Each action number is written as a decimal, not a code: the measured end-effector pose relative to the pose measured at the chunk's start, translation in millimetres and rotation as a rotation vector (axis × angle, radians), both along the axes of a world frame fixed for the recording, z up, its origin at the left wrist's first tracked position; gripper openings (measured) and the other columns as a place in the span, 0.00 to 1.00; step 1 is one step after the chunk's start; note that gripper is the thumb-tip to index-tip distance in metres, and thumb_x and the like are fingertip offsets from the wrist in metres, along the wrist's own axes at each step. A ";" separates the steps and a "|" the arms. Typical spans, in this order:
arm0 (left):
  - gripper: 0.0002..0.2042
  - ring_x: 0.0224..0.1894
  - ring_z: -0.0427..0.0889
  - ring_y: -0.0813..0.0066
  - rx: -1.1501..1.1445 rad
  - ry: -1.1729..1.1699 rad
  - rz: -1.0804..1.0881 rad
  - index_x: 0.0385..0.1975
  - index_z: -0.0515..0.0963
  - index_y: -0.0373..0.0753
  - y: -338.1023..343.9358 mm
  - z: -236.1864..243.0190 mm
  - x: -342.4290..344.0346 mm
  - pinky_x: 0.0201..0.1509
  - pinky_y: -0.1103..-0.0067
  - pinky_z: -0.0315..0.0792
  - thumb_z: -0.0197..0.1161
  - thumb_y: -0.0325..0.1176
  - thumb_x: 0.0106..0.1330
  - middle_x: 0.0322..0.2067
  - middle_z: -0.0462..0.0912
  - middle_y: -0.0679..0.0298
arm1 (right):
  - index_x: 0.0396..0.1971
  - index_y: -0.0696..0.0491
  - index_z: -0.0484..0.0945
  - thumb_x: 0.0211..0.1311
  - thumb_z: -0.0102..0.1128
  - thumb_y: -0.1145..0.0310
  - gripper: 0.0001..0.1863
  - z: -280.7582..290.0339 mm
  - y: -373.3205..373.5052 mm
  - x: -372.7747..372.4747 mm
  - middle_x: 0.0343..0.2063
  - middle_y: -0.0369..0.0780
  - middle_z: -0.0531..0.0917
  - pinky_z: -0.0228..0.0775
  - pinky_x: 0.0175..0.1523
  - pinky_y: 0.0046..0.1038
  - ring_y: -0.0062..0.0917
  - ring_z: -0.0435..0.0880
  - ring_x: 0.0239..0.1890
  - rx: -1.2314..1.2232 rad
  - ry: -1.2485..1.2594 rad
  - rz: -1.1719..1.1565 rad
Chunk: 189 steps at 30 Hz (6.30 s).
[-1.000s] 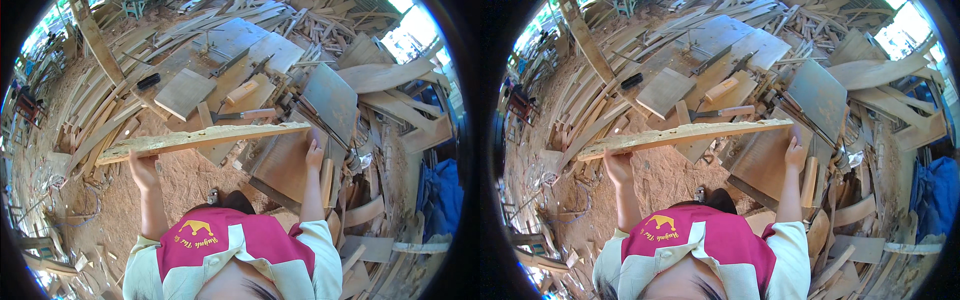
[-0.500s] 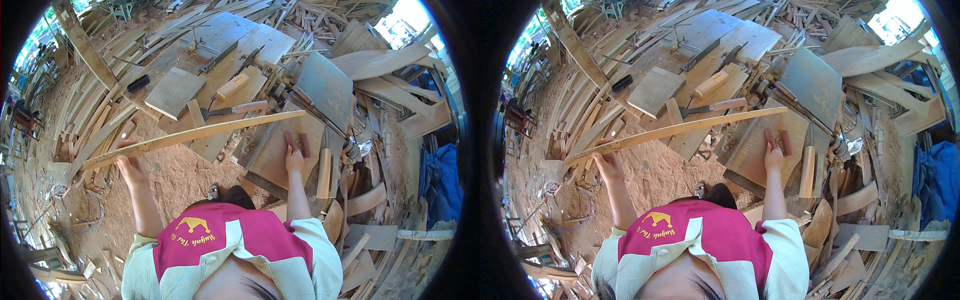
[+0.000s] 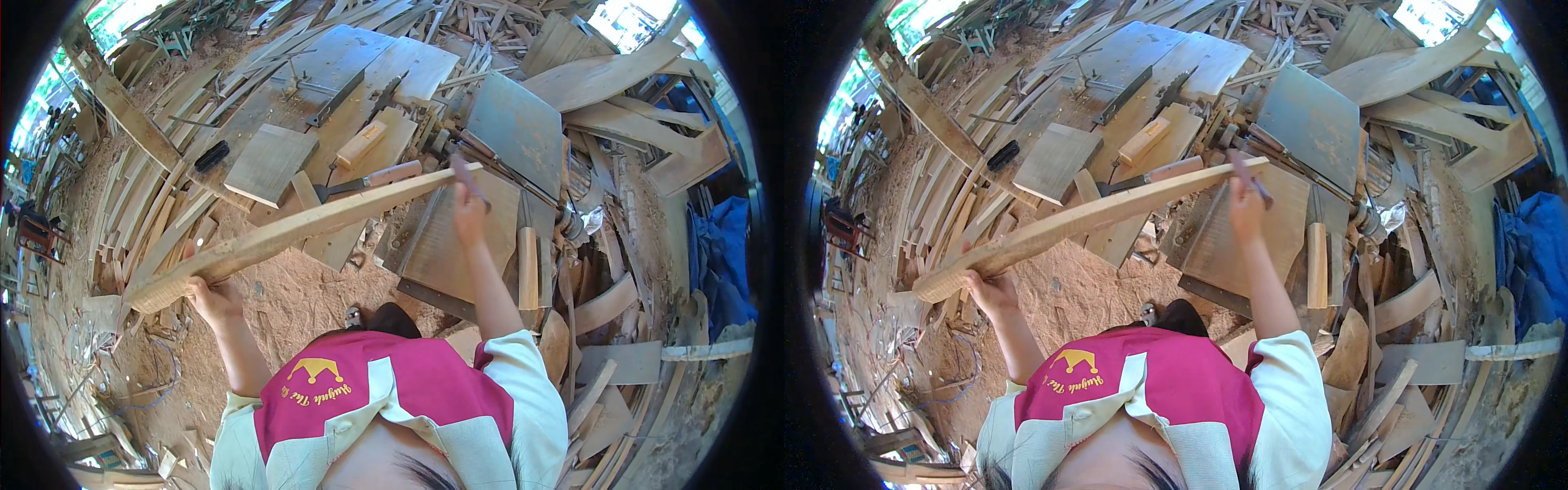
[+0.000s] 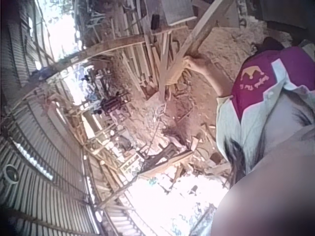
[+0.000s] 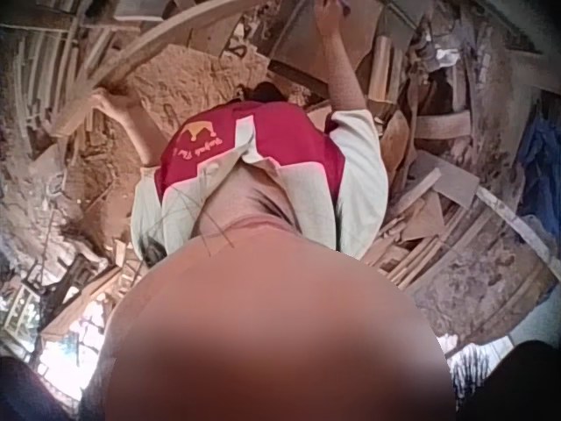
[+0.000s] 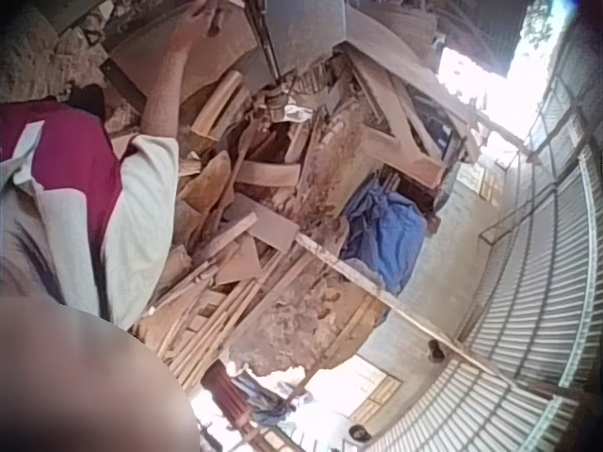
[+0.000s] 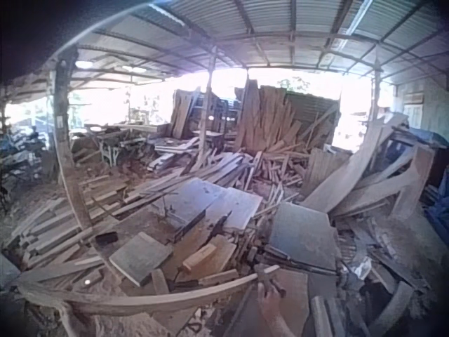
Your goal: The person carves a wooden workpiece on a workbench using a chisel and a wooden mallet.
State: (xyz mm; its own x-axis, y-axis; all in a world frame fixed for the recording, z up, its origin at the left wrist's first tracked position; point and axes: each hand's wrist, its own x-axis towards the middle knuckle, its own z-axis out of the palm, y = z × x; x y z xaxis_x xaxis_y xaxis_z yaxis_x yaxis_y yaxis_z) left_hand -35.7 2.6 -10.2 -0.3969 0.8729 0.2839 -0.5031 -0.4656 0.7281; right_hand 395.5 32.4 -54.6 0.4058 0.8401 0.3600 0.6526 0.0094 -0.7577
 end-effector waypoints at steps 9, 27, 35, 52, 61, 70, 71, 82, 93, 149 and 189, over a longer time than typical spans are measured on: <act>0.33 0.50 0.72 0.60 0.086 0.010 -0.139 0.47 0.71 0.37 -6.4 -1.0 -9.7 0.56 0.64 0.64 0.69 0.51 0.44 0.43 0.75 0.57 | 0.50 0.48 0.71 0.63 0.43 0.65 0.17 51.7 -5.5 -103.8 0.36 0.46 0.79 0.66 0.50 0.31 0.38 0.76 0.46 0.257 -0.109 0.498; 0.28 0.43 0.77 0.57 0.344 0.276 -0.388 0.41 0.72 0.35 0.7 29.0 -7.2 0.51 0.62 0.67 0.68 0.50 0.46 0.39 0.78 0.53 | 0.34 0.61 0.76 0.60 0.48 0.68 0.12 24.9 -2.3 -80.7 0.31 0.48 0.79 0.66 0.44 0.31 0.38 0.78 0.37 0.284 0.203 0.244; 0.26 0.42 0.78 0.56 0.391 0.325 -0.408 0.40 0.71 0.36 -8.2 35.8 -0.5 0.50 0.63 0.67 0.66 0.50 0.48 0.38 0.79 0.52 | 0.33 0.61 0.76 0.60 0.46 0.70 0.11 5.6 11.1 -40.2 0.31 0.47 0.79 0.66 0.43 0.31 0.35 0.77 0.36 0.229 0.084 0.211; 0.27 0.43 0.78 0.55 0.331 0.308 -0.460 0.38 0.75 0.35 -21.9 31.6 1.1 0.50 0.64 0.69 0.70 0.50 0.43 0.37 0.80 0.53 | 0.43 0.64 0.73 0.62 0.44 0.69 0.16 13.1 -6.4 -37.4 0.39 0.42 0.79 0.62 0.51 0.24 0.24 0.75 0.44 0.231 0.252 0.238; 0.30 0.44 0.77 0.53 0.164 0.244 -0.379 0.40 0.73 0.33 -23.3 26.3 -2.7 0.53 0.60 0.66 0.70 0.50 0.43 0.39 0.78 0.49 | 0.49 0.62 0.71 0.59 0.40 0.75 0.19 12.0 13.8 -27.7 0.50 0.41 0.74 0.53 0.60 0.23 0.25 0.68 0.55 0.192 0.319 0.410; 0.30 0.47 0.75 0.54 0.007 0.257 -0.240 0.41 0.72 0.33 -21.1 25.0 -3.0 0.53 0.61 0.65 0.70 0.51 0.43 0.41 0.76 0.46 | 0.45 0.60 0.74 0.58 0.47 0.70 0.16 68.5 -12.8 -95.4 0.43 0.43 0.78 0.62 0.52 0.25 0.24 0.75 0.46 -0.252 0.215 0.436; 0.31 0.47 0.75 0.54 0.017 0.248 -0.223 0.41 0.72 0.33 -21.9 27.8 -1.6 0.53 0.62 0.65 0.70 0.51 0.43 0.40 0.77 0.48 | 0.44 0.61 0.74 0.58 0.49 0.69 0.16 75.1 -22.1 -106.7 0.40 0.43 0.79 0.64 0.50 0.25 0.24 0.76 0.43 -0.200 0.217 0.513; 0.28 0.48 0.74 0.57 -0.003 0.124 -0.199 0.41 0.72 0.35 -34.6 10.3 -1.5 0.55 0.64 0.66 0.71 0.47 0.44 0.39 0.77 0.59 | 0.47 0.61 0.72 0.61 0.41 0.69 0.18 6.4 19.9 -16.5 0.44 0.43 0.77 0.59 0.55 0.26 0.27 0.73 0.49 0.040 0.300 0.438; 0.28 0.47 0.74 0.56 -0.030 0.103 -0.131 0.42 0.70 0.35 -28.0 8.4 -1.7 0.53 0.64 0.68 0.71 0.45 0.46 0.38 0.75 0.62 | 0.54 0.38 0.67 0.62 0.44 0.63 0.19 91.9 -25.1 -157.9 0.43 0.47 0.77 0.65 0.52 0.34 0.39 0.75 0.48 0.116 -0.178 0.581; 0.20 0.44 0.77 0.56 -0.589 -0.538 0.117 0.48 0.67 0.38 71.4 -62.9 -8.2 0.41 0.69 0.70 0.48 0.47 0.64 0.46 0.74 0.56 | 0.57 0.49 0.63 0.61 0.44 0.63 0.23 -113.2 -59.1 34.1 0.59 0.45 0.63 0.50 0.61 0.42 0.36 0.56 0.63 -0.444 -0.461 -0.193; 0.30 0.36 0.79 0.58 -0.814 1.007 -0.167 0.42 0.70 0.32 100.4 -93.9 71.8 0.38 0.69 0.73 0.57 0.57 0.54 0.32 0.78 0.57 | 0.53 0.47 0.69 0.61 0.44 0.63 0.20 -115.3 -61.0 33.2 0.57 0.44 0.65 0.49 0.62 0.42 0.35 0.60 0.61 -0.335 -0.467 -0.241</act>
